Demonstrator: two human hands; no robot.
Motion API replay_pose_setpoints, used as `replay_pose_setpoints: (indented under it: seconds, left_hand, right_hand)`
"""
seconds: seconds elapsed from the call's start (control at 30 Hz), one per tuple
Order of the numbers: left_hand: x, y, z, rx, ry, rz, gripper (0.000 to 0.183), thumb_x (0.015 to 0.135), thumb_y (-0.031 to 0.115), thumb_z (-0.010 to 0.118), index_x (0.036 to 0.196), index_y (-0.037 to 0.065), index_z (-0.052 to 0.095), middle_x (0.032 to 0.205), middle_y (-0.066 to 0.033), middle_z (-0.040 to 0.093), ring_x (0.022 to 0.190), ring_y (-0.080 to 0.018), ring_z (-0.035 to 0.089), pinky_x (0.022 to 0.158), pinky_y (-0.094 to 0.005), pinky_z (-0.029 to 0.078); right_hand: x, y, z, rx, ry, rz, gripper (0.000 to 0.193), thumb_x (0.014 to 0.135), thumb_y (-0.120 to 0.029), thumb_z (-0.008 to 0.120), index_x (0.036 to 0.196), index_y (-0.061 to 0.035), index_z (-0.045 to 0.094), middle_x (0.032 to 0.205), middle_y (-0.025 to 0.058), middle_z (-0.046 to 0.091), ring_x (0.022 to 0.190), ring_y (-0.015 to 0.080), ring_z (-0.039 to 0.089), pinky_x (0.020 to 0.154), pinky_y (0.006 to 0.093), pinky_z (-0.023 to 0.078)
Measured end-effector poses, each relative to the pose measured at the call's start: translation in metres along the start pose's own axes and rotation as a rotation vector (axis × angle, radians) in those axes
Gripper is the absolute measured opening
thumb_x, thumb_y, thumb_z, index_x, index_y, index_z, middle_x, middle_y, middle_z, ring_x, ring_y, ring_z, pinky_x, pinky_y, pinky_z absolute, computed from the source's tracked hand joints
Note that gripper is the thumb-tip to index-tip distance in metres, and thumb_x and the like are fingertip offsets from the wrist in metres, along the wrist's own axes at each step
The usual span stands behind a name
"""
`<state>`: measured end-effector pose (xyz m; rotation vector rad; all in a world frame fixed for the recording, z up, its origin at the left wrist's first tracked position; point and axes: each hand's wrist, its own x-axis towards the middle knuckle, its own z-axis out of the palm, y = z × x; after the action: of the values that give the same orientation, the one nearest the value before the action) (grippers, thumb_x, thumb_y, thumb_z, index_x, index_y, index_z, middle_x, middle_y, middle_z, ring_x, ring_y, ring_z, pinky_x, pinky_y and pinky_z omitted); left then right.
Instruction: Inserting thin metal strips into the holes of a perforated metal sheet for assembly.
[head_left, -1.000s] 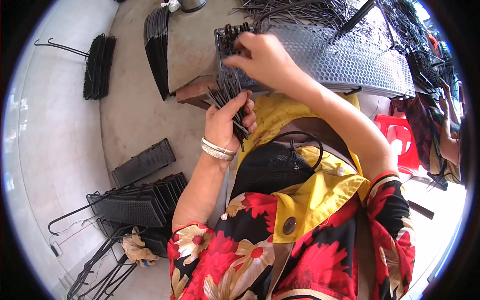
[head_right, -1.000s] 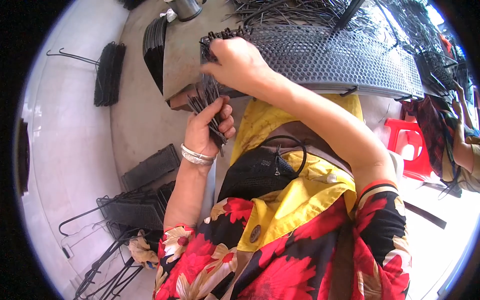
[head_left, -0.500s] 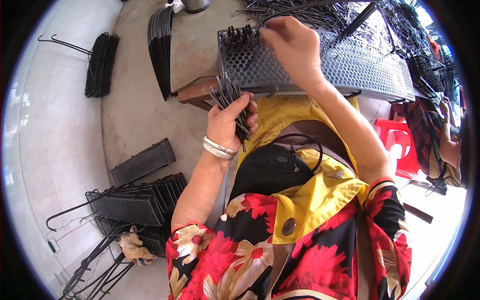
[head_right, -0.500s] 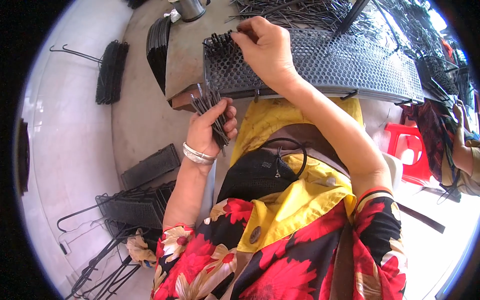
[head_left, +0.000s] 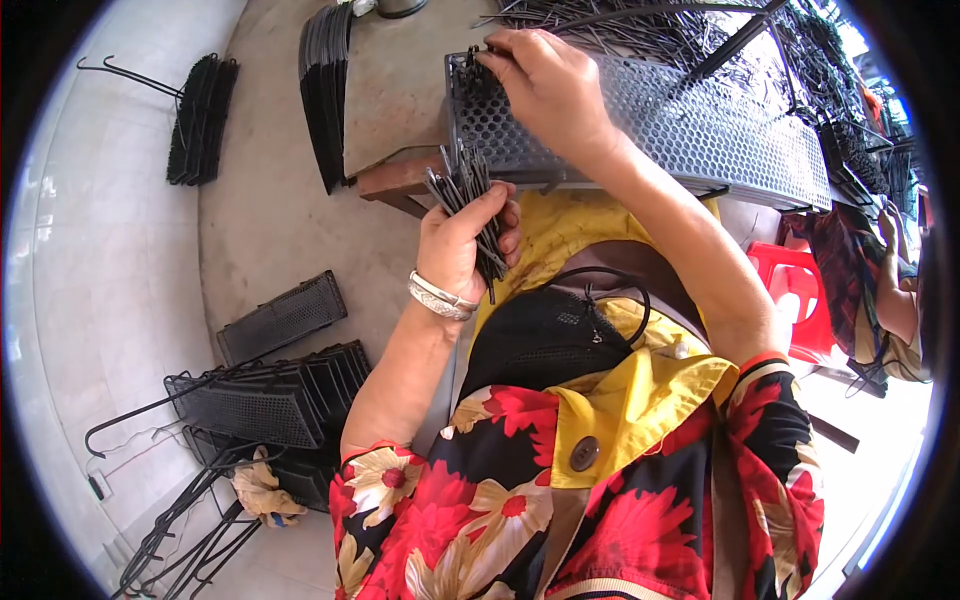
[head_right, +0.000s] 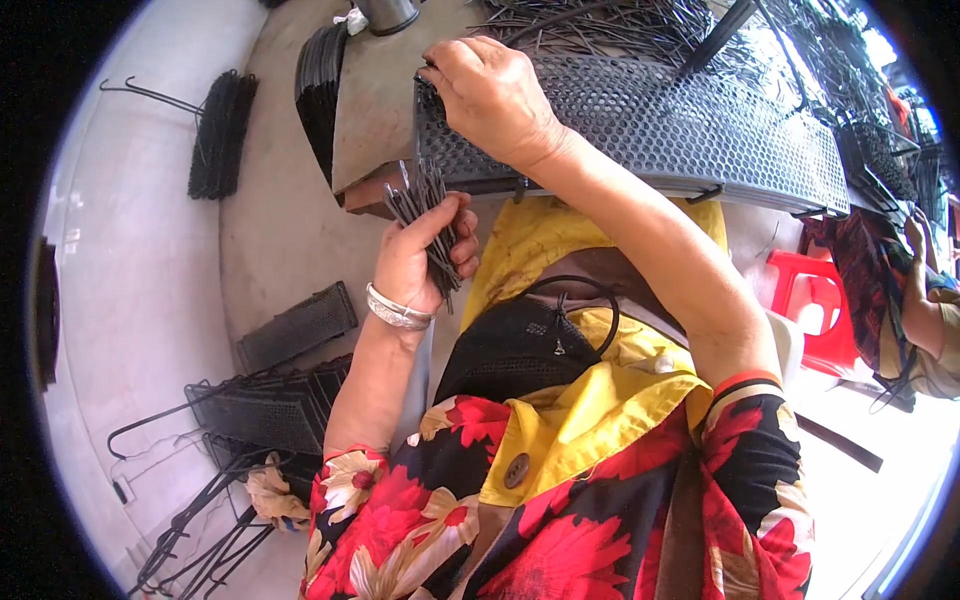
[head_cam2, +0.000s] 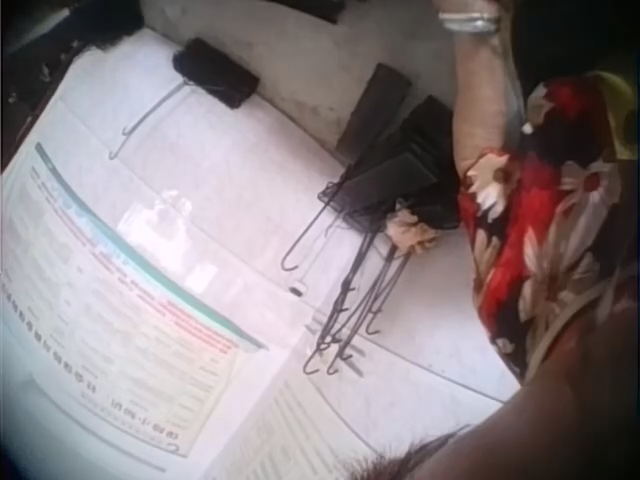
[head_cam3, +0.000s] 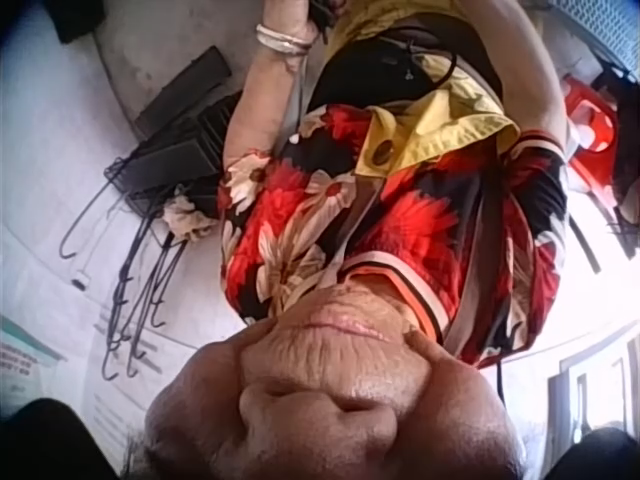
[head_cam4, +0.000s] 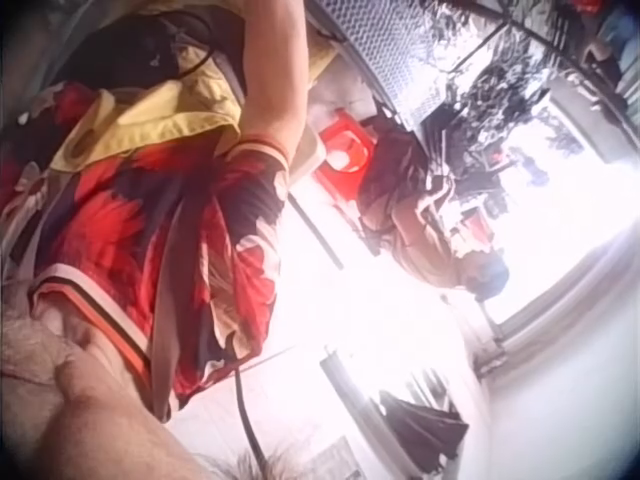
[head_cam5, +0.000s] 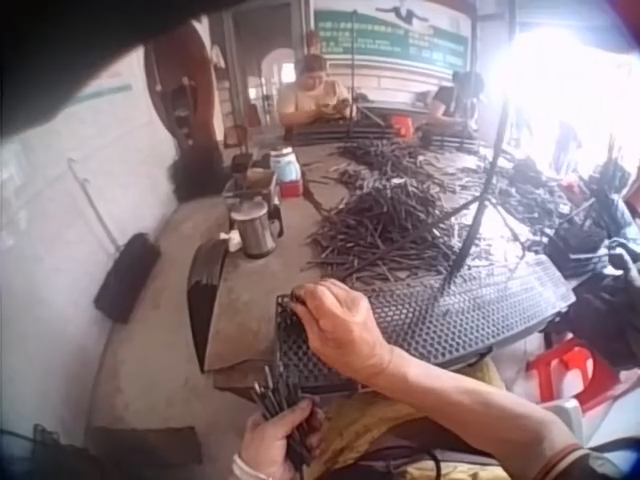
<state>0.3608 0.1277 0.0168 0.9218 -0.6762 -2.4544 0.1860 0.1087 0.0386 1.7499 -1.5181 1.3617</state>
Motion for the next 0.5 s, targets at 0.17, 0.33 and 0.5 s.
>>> replay_pose_setpoints:
  seconds: [0.17,0.33,0.5]
  left_hand:
    - [-0.001,0.001,0.003,0.017,0.014,-0.015,0.015,0.079,0.012,0.060,0.086,0.000,0.057,0.065,-0.0085,0.054,0.047,-0.0169,0.049,0.041,-0.0281,0.037]
    - [-0.002,0.001,0.004,0.042,-0.038,-0.029,0.015,0.079,0.012,0.060,0.087,-0.001,0.056,0.066,-0.0087,0.054,0.047,-0.0165,0.048,0.041,-0.0284,0.037]
    - [-0.004,0.002,0.004,0.030,-0.098,-0.024,0.016,0.080,0.012,0.059,0.089,-0.001,0.056,0.067,-0.0088,0.055,0.047,-0.0159,0.048,0.041,-0.0282,0.038]
  right_hand:
    - [-0.012,0.001,0.006,-0.118,-0.306,-0.043,0.015,0.073,-0.010,0.062,0.086,-0.0021,0.059,0.067,0.0115,0.058,0.063,0.0275,0.058,0.055,0.0354,0.047]
    - [-0.020,-0.003,0.000,-0.206,-0.487,0.015,0.015,0.074,-0.012,0.060,0.087,-0.0050,0.060,0.065,0.0127,0.057,0.062,0.0301,0.056,0.054,0.0381,0.046]
    - [-0.014,-0.023,-0.022,0.339,-0.483,0.544,0.013,0.079,-0.015,0.059,0.082,-0.0025,0.062,0.060,0.0055,0.057,0.051,0.0142,0.055,0.048,0.0262,0.043]
